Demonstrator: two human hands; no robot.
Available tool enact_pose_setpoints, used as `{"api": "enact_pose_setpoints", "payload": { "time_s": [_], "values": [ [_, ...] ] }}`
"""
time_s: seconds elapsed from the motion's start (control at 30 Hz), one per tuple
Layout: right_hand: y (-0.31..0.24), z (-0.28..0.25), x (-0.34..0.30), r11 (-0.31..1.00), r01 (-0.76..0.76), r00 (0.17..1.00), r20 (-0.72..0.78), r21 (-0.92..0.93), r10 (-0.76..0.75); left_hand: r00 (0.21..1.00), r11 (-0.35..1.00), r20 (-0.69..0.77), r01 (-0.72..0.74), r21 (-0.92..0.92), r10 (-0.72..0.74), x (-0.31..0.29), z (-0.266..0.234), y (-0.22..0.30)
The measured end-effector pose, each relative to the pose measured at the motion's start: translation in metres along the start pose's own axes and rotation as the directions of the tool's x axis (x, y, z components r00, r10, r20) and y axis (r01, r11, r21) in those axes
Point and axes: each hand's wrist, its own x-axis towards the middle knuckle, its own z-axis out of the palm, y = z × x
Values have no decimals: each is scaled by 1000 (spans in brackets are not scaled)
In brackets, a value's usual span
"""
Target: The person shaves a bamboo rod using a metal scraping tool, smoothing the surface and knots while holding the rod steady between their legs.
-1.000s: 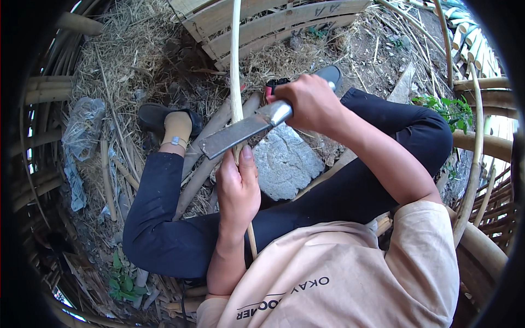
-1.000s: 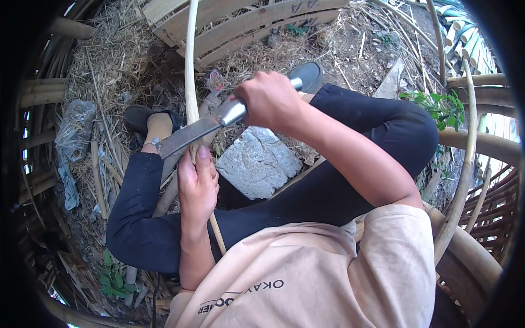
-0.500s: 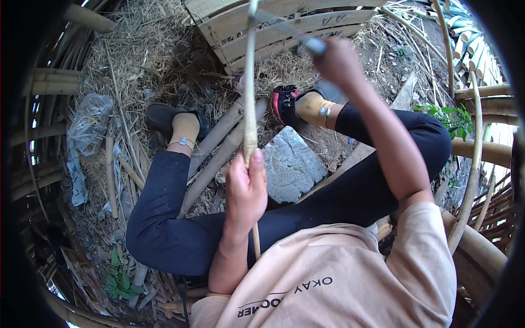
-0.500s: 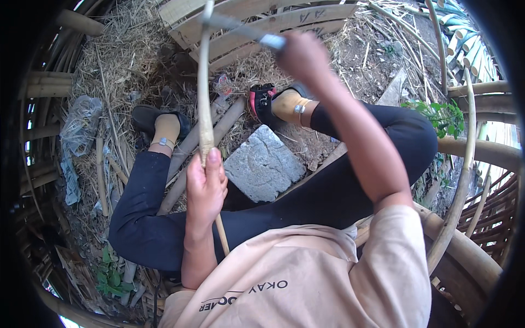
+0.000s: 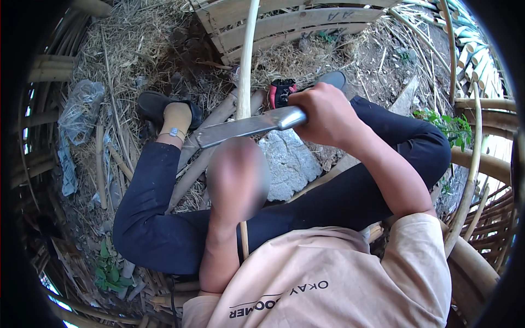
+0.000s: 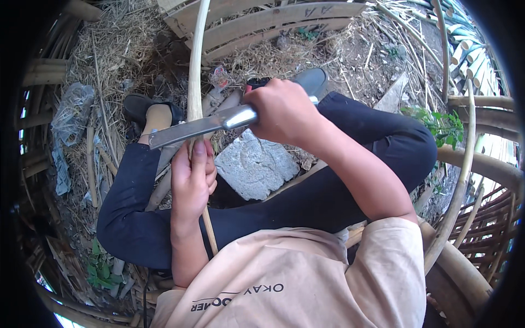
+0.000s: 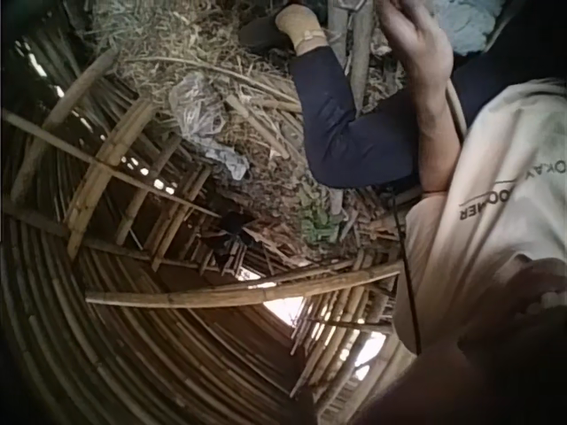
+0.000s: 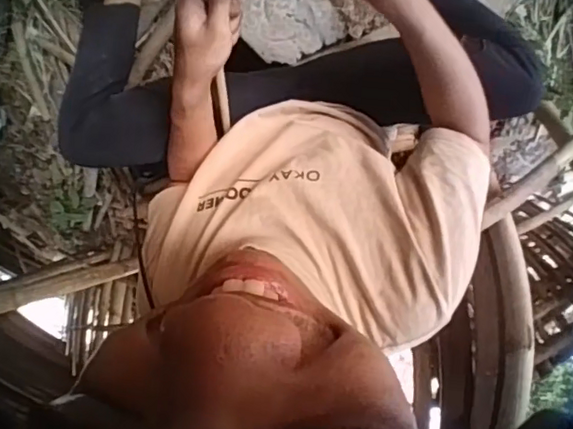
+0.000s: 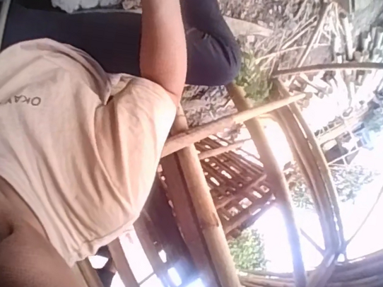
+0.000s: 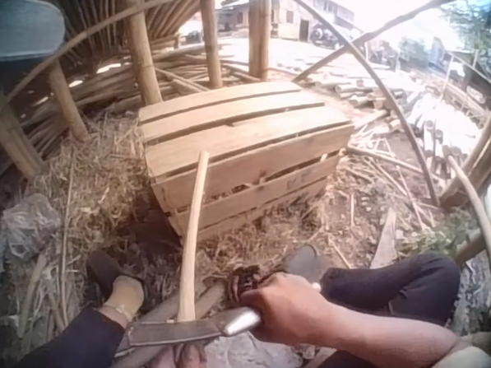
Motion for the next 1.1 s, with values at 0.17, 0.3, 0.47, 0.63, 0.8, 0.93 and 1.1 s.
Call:
{"api": "enact_pose_setpoints", "payload": {
  "time_s": [0.17, 0.3, 0.47, 0.63, 0.8, 0.93, 1.1],
  "values": [
    [14, 11, 8, 994, -49, 996, -73, -94, 42, 961, 826, -86, -178, 534, 263, -2, 0, -24],
    [13, 4, 22, 995, -24, 993, -119, -100, 12, 959, 837, -134, -142, 528, 248, -1, -1, -15],
    [47, 12, 37, 903, -262, 932, -333, -340, 145, 953, 782, -123, -150, 604, 278, 0, -4, -16],
    [104, -90, 28, 741, -538, 800, -520, -402, 299, 983, 917, 16, -178, 358, 185, -5, 7, -22],
    [41, -54, 5, 925, -380, 846, -403, 3, 349, 998, 999, 34, 48, 6, -48, -1, -3, -10],
    [33, -34, 3, 988, -129, 977, -184, -90, 111, 990, 989, 17, 142, -44, -142, -1, -3, 9],
    [14, -10, -3, 999, -6, 998, -59, -38, 4, 997, 997, -24, 71, 19, -71, -3, 5, 4]
  ]
}}
